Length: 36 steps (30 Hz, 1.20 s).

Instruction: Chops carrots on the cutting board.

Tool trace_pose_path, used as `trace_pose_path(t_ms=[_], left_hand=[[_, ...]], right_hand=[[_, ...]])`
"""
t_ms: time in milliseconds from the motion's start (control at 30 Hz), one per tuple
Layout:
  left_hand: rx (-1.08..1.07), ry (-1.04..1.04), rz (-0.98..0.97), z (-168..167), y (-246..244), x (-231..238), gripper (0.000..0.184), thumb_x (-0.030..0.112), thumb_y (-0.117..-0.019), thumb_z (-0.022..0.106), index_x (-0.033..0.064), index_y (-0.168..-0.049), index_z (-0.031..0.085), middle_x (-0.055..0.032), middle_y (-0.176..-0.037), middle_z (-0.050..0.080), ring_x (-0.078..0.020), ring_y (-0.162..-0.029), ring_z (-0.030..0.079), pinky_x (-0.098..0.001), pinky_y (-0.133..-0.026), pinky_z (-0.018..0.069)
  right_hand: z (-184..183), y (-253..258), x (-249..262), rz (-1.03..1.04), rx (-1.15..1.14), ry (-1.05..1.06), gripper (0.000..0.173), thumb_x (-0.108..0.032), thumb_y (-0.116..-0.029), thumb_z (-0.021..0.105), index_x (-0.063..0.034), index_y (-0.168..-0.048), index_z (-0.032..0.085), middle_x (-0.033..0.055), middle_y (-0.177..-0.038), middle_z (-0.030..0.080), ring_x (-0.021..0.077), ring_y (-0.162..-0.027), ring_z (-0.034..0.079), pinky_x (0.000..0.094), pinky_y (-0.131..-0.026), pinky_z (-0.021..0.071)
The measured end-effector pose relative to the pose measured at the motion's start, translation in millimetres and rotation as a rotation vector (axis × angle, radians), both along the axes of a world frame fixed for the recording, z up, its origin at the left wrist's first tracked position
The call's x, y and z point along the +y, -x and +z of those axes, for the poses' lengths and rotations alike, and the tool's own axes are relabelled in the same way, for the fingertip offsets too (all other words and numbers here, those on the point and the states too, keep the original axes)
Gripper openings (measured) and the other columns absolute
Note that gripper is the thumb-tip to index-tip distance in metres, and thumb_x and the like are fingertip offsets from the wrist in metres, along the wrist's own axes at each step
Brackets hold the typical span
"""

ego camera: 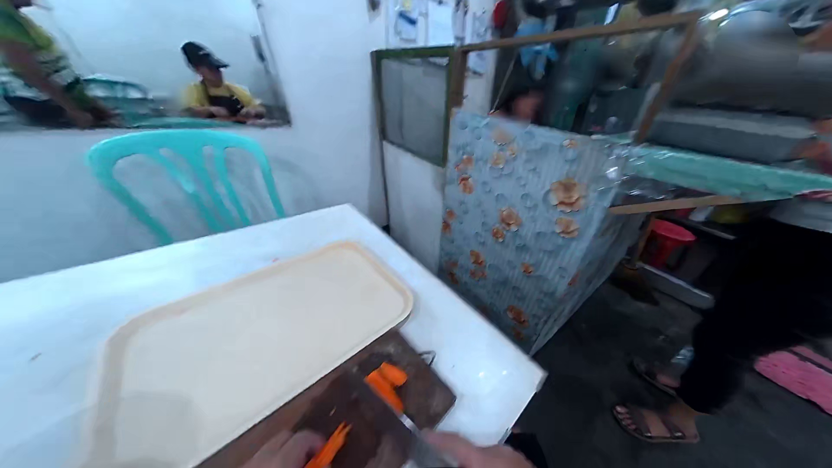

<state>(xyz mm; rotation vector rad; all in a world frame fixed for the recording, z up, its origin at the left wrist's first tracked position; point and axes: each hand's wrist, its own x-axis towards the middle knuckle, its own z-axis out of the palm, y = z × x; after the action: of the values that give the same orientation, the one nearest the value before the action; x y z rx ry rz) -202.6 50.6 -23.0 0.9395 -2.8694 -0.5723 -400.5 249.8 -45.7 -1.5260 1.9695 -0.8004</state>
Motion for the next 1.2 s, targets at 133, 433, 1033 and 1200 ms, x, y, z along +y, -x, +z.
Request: trace_pose_path(t_ms=[133, 433, 1033, 1200], left_hand=[[0.039, -0.105, 0.084, -6, -10, -2, 0.036, 0.021, -0.0941, 0.071, 0.0013, -0.124, 0.07, -0.0209, -0.11, 0.071, -0.0362, -0.092, 0.072, -0.0541, -0.083, 0.0582], [0.055, -0.16, 0.047, -7, -20, -7, 0.049, 0.015, -0.0876, 0.077, 0.0079, -0.134, 0.065, -0.014, -0.117, 0.07, -0.028, -0.095, 0.071, -0.044, -0.086, 0.0596], [0.144, -0.089, 0.089, -13, -19, -1, 0.039, 0.004, -0.0882, 0.07, 0.0096, -0.127, 0.068, -0.0092, -0.104, 0.072, -0.022, -0.087, 0.071, -0.0379, -0.08, 0.0602], [0.162, -0.111, 0.112, -13, -17, 1, 0.041, 0.008, -0.0849, 0.077, 0.0088, -0.125, 0.068, -0.0125, -0.114, 0.067, -0.0215, -0.088, 0.071, -0.0343, -0.079, 0.0608]], right_hand=[[10, -5, -1, 0.038, 0.021, -0.089, 0.055, -0.016, -0.1036, 0.055, -0.0119, -0.157, 0.043, 0.0209, -0.087, 0.073, 0.0388, -0.076, 0.071, 0.0619, -0.073, 0.0558], [31, -10, -4, 0.131, 0.17, -0.183, 0.054, -0.017, -0.1058, 0.05, -0.0157, -0.159, 0.041, 0.0226, -0.1, 0.073, 0.0407, -0.081, 0.071, 0.0609, -0.074, 0.0558], [52, -16, -30, 0.233, 0.28, -0.319, 0.057, -0.019, -0.1083, 0.046, -0.0148, -0.163, 0.032, 0.0242, -0.104, 0.072, 0.0424, -0.084, 0.071, 0.0594, -0.075, 0.0559], [48, -17, -29, 0.228, 0.263, -0.291, 0.056, -0.019, -0.1079, 0.046, -0.0137, -0.162, 0.033, 0.0238, -0.102, 0.071, 0.0413, -0.082, 0.071, 0.0586, -0.074, 0.0559]])
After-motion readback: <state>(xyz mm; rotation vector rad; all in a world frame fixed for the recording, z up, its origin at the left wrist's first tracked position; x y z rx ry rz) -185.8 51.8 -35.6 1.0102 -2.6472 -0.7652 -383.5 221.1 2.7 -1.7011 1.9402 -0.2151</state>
